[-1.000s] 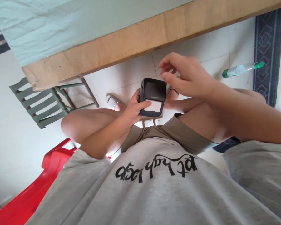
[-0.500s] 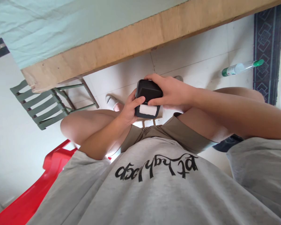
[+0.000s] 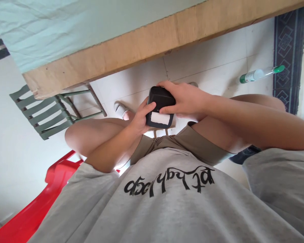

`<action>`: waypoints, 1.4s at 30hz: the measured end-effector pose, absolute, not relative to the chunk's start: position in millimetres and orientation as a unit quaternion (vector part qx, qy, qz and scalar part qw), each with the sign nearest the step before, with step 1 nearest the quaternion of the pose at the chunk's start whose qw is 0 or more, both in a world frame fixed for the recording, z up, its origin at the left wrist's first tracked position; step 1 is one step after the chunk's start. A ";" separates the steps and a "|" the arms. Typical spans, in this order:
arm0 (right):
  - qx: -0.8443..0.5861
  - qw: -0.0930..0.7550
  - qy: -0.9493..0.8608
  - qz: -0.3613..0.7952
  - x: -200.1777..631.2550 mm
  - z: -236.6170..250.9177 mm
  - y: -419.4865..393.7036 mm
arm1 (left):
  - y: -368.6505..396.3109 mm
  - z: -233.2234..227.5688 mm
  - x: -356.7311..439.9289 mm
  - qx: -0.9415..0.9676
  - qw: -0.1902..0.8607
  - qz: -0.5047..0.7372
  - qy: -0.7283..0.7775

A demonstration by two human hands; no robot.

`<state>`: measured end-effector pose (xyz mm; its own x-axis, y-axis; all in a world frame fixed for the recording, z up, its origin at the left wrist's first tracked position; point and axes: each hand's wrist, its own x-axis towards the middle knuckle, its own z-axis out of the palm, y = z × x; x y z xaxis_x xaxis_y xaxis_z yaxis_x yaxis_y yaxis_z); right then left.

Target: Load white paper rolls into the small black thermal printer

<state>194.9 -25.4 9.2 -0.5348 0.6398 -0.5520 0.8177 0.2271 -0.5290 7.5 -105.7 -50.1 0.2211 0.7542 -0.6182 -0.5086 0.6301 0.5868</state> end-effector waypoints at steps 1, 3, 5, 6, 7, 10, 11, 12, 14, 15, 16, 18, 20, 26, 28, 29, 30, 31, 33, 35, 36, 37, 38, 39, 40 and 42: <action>0.465 0.113 0.775 -0.413 196.0 8.5 -24.0 | -106.1 -50.5 8.3 0.123 0.777 0.400 0.470; 0.459 0.126 0.775 -0.416 198.0 8.3 -21.4 | -106.3 -51.7 10.5 0.102 0.787 0.381 0.475; 0.457 0.150 0.777 -0.405 198.9 10.1 -19.6 | -105.6 -52.8 13.5 0.074 0.787 0.372 0.486; 0.458 0.165 0.778 -0.397 199.0 11.3 -19.2 | -105.0 -53.2 15.0 0.060 0.784 0.372 0.492; 0.458 0.177 0.778 -0.391 198.9 12.7 -19.1 | -104.3 -53.5 16.5 0.049 0.779 0.376 0.500; 0.458 0.176 0.777 -0.393 198.6 15.1 -20.3 | -102.1 -53.7 19.3 0.029 0.762 0.380 0.524; 0.453 0.163 0.777 -0.404 198.9 15.1 -21.0 | -101.5 -53.6 19.5 0.026 0.762 0.376 0.528; 0.445 0.148 0.778 -0.418 199.4 14.7 -21.7 | -101.1 -53.7 19.4 0.023 0.764 0.369 0.529; 0.421 0.121 0.780 -0.447 200.9 13.3 -22.7 | -100.6 -54.2 18.4 0.021 0.772 0.358 0.526; 0.412 0.112 0.780 -0.458 201.7 12.3 -23.0 | -100.5 -54.7 17.8 0.022 0.774 0.356 0.524; 0.406 0.106 0.780 -0.465 202.5 11.4 -23.0 | -100.6 -55.4 17.1 0.024 0.774 0.356 0.523; 0.404 0.101 0.778 -0.470 203.8 9.6 -23.0 | -101.0 -57.0 15.9 0.030 0.774 0.358 0.522; 0.403 0.101 0.776 -0.475 204.2 7.9 -23.2 | -101.6 -58.2 15.2 0.035 0.773 0.358 0.522; 0.393 0.100 0.776 -0.483 201.4 4.9 -26.8 | -102.8 -54.3 15.6 0.059 0.762 0.363 0.533; 0.396 0.109 0.774 -0.482 200.0 5.6 -27.9 | -102.5 -51.8 15.6 0.052 0.763 0.363 0.532; 0.397 0.112 0.772 -0.483 199.5 6.2 -28.4 | -102.1 -51.0 15.3 0.046 0.767 0.357 0.530; 0.398 0.116 0.769 -0.486 199.2 6.9 -28.7 | -101.7 -50.5 14.8 0.039 0.773 0.348 0.528; 0.399 0.117 0.766 -0.490 199.1 7.5 -28.9 | -101.3 -50.5 14.2 0.033 0.779 0.339 0.527; 0.395 0.117 0.763 -0.498 199.3 8.0 -29.4 | -100.9 -51.7 12.6 0.027 0.785 0.326 0.526; 0.388 0.114 0.766 -0.500 199.7 7.3 -29.9 | -100.9 -53.9 11.2 0.022 0.785 0.326 0.527; 0.387 0.113 0.768 -0.497 199.7 6.7 -30.2 | -101.1 -55.2 10.6 0.018 0.783 0.328 0.528; 0.388 0.113 0.771 -0.492 199.6 6.0 -30.5 | -101.3 -56.4 10.2 0.014 0.782 0.330 0.529; 0.391 0.115 0.772 -0.487 199.4 5.4 -30.8 | -101.5 -57.5 9.8 0.012 0.782 0.331 0.529; 0.396 0.117 0.773 -0.483 199.1 5.0 -31.2 | -101.6 -58.5 9.7 0.010 0.781 0.331 0.529; 0.400 0.117 0.773 -0.479 198.8 4.7 -31.6 | -101.6 -59.2 9.7 0.009 0.782 0.331 0.529; 0.404 0.115 0.776 -0.471 198.3 5.0 -32.3 | -101.2 -59.7 10.6 0.008 0.780 0.330 0.532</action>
<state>198.3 -32.3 5.0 -0.6471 0.5179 -0.5596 0.7352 0.2294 -0.6378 10.6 -101.2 -59.7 0.2172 0.5232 -0.8241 -0.5062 0.7822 0.3632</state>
